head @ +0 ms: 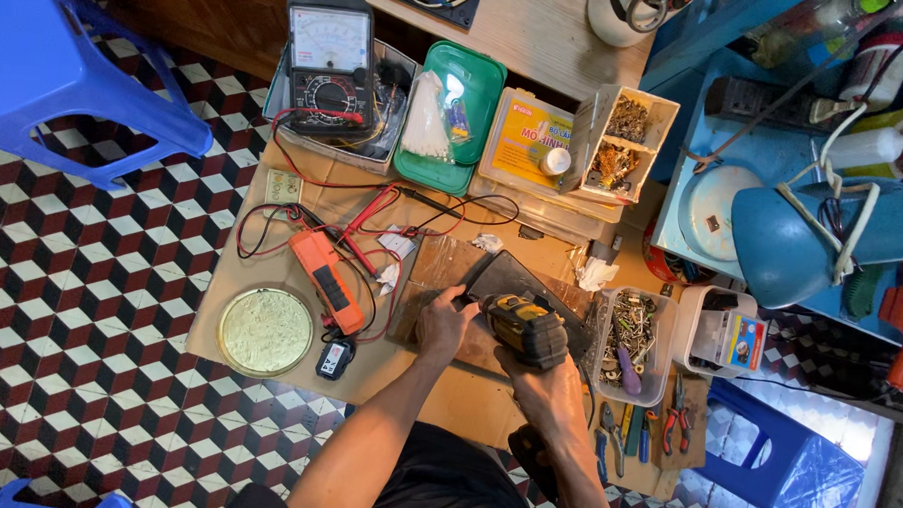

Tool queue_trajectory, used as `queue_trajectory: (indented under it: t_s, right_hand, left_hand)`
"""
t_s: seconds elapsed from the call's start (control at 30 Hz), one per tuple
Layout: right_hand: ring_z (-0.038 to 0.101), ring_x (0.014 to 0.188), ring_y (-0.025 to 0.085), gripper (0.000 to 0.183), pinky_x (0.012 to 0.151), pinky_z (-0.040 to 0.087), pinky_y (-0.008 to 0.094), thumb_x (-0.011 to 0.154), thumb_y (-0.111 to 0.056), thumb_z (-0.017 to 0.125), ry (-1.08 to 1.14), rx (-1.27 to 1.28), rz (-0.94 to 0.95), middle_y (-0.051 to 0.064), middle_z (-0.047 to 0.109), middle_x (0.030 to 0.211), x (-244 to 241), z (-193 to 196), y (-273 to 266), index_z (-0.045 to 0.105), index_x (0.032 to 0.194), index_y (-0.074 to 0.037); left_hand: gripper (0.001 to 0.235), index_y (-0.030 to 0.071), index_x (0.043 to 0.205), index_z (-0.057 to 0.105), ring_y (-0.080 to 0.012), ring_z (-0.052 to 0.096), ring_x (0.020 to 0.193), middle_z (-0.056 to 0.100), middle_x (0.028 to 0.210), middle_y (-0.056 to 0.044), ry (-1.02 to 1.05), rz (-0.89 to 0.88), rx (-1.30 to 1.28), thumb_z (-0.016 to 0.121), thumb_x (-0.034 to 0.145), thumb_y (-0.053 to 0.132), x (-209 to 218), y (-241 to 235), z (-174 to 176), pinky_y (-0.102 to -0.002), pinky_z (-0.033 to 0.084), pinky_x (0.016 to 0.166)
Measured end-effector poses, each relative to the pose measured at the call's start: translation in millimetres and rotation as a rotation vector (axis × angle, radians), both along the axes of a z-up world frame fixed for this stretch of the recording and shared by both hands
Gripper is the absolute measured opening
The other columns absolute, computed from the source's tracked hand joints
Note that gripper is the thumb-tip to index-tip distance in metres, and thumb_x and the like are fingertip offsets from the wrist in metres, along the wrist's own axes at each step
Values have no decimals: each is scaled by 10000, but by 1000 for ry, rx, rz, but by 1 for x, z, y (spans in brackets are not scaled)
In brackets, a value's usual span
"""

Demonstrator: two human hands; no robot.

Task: The person uses a cordless drill to remove screws from a black plastic electrical box, opens the cover to reveal fuses and wiring, and manipulates the internal components with their hands.

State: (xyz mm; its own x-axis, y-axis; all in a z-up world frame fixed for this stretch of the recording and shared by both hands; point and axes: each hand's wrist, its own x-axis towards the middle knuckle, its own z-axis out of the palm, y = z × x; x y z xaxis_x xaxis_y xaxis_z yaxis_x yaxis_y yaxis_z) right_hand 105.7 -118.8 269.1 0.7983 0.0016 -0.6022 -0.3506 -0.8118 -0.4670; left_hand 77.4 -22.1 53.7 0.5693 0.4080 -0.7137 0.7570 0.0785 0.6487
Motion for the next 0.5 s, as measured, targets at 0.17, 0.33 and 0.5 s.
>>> queue_trajectory:
  t_s: [0.17,0.33,0.5]
  right_hand:
    - [658,612,166,409,572,535,367,795,-337,789,-19,-37,58,68,730,719,-2,-1,-1,764,1121,-92]
    - [652,593,185,409,569,534,382,803,-347,780,17,-71,50,93,715,690,-4,1,1,759,1115,-84]
    - [653,572,175,400,553,532,366,794,-347,787,-34,-26,61,74,711,670,-7,3,0,760,1079,-67]
  left_hand:
    - [561,195,1304,693,-280,674,870,711,862,-97,-44,-3,45,835,785,354,-1,-1,-6,-442,529,809]
    - [576,217,1328,683,-305,704,872,726,885,-131,10,-1,-16,812,788,373,-1,0,-6,-444,542,798]
    - [587,222,1322,690,-310,708,896,740,913,-136,-11,-12,30,820,778,397,-2,-1,-6,-438,545,808]
